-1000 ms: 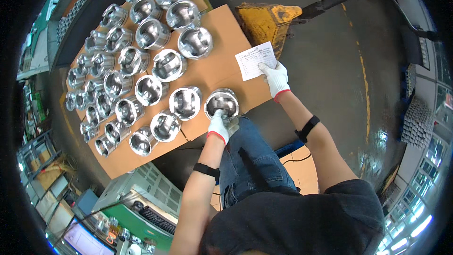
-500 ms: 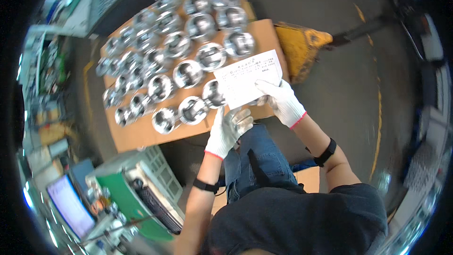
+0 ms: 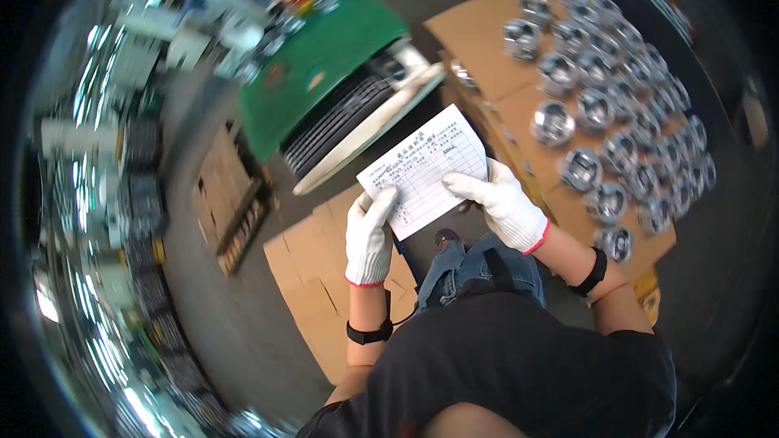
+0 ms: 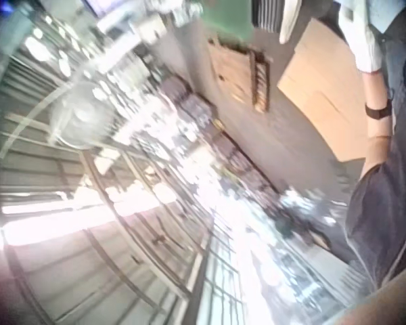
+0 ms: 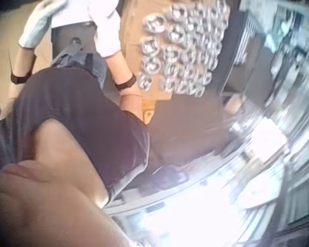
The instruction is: The person moves a pallet of pistons using a pallet jack, stops at a workstation, and picks up a piston and a document. They then place the document on the workstation and move pistons one by one from the pallet to a green mat, placing each one on a scale to be measured.
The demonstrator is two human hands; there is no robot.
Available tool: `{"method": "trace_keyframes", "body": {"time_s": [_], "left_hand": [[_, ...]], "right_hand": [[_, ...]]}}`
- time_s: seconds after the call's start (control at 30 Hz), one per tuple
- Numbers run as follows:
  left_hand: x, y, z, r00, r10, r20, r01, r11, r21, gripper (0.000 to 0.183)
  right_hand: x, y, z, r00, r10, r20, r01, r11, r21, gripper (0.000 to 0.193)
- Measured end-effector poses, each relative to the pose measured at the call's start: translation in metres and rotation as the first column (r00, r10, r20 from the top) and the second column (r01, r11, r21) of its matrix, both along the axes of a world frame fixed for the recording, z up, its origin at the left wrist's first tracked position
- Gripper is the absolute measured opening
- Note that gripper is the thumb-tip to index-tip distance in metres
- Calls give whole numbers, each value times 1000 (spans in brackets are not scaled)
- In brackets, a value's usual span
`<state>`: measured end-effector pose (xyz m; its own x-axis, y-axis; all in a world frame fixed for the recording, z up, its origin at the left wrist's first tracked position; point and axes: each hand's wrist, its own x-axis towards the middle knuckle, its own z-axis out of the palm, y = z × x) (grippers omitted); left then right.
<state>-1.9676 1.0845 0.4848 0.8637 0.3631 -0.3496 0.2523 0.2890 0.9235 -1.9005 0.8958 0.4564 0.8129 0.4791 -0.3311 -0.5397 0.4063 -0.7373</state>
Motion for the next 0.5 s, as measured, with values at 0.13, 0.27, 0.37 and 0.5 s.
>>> {"method": "trace_keyframes", "body": {"time_s": [0.13,0.27,0.37,0.5], "left_hand": [[-57,33,13,976,206,62,-210,976,56,25],[-95,57,41,920,371,128,-373,928,-14,28],[-107,44,41,878,459,134,-449,888,-99,30],[-102,33,34,855,488,177,-468,872,-142,32]], "right_hand": [[-1,47,15,958,252,139,-240,966,-98,33],[-4,86,53,877,440,191,-402,892,-207,36],[-2,88,57,816,520,253,-465,850,-246,38],[6,84,60,792,528,308,-463,847,-261,39]]}}
